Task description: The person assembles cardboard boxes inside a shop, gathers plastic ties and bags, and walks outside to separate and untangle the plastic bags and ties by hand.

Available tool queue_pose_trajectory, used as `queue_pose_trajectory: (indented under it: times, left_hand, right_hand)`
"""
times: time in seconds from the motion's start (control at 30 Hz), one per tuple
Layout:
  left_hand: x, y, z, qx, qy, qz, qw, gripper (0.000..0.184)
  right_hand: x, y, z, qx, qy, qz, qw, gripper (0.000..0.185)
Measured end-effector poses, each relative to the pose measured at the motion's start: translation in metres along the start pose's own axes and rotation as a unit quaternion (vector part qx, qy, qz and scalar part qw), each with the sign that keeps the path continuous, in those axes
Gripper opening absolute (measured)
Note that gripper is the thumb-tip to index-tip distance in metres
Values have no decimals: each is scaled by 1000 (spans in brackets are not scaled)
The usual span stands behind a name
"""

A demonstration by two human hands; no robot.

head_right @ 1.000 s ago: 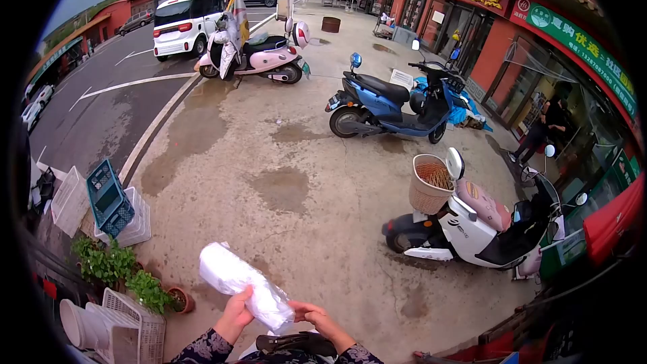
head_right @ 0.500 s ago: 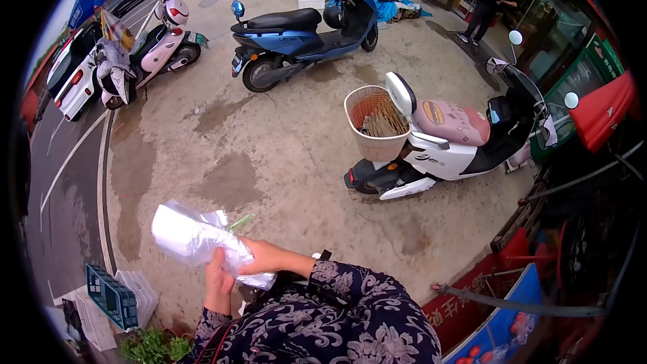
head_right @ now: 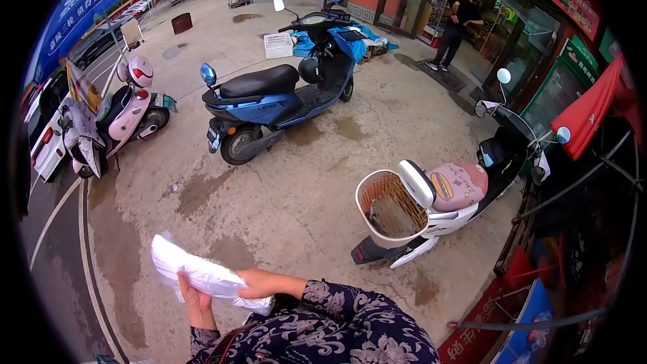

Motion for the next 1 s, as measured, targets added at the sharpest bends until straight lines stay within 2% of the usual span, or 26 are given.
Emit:
queue_pose_trajectory:
  times: [0.13,0.3,0.37,0.4,0.57,0.6,0.67,0.77,0.83,0.87,0.9,1.0]
  left_hand:
    - [49,124,-15,-77,35,-11,996,43]
    - [111,241,-93,-181,92,-70,977,39]
    - [130,273,-125,-215,90,-40,972,40]
    - [138,291,-135,-224,90,-35,970,40]
    - [198,376,-164,-205,128,-53,969,43]
    - [227,375,-167,-203,162,-78,962,47]
    - [285,357,-170,-134,264,-174,939,50]
    - [293,406,-228,-207,189,-209,937,42]
    - [302,412,-275,-399,154,-213,879,41]
    - [309,410,-295,-447,160,-247,845,41]
    - [320,399,-311,-454,204,-284,820,44]
    - [325,371,-364,-578,187,-328,723,38]
  right_hand:
    - [-89,31,8,40,13,104,994,46]
    - [-197,26,36,85,10,236,968,49]
    - [-235,29,62,92,4,252,963,49]
    - [-255,33,79,111,22,254,960,49]
    - [-364,54,95,68,11,247,966,49]
    - [-383,53,96,60,19,247,967,49]
    - [-413,38,79,81,-19,285,955,49]
    - [-443,10,98,75,0,377,923,47]
    - [-442,-20,104,63,52,447,891,47]
    - [-436,-38,109,137,73,453,878,47]
    - [-426,-55,108,139,90,503,848,47]
    - [-386,-93,104,159,102,628,755,46]
Point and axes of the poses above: each hand's wrist, its own y-axis towards the middle knuckle, its own x-axis out of the palm, z = x × y, the point moved 7 cm from there along y, towards the middle knuckle, and after that the axes turned 3 degrees about y, right-handed, at the moved point
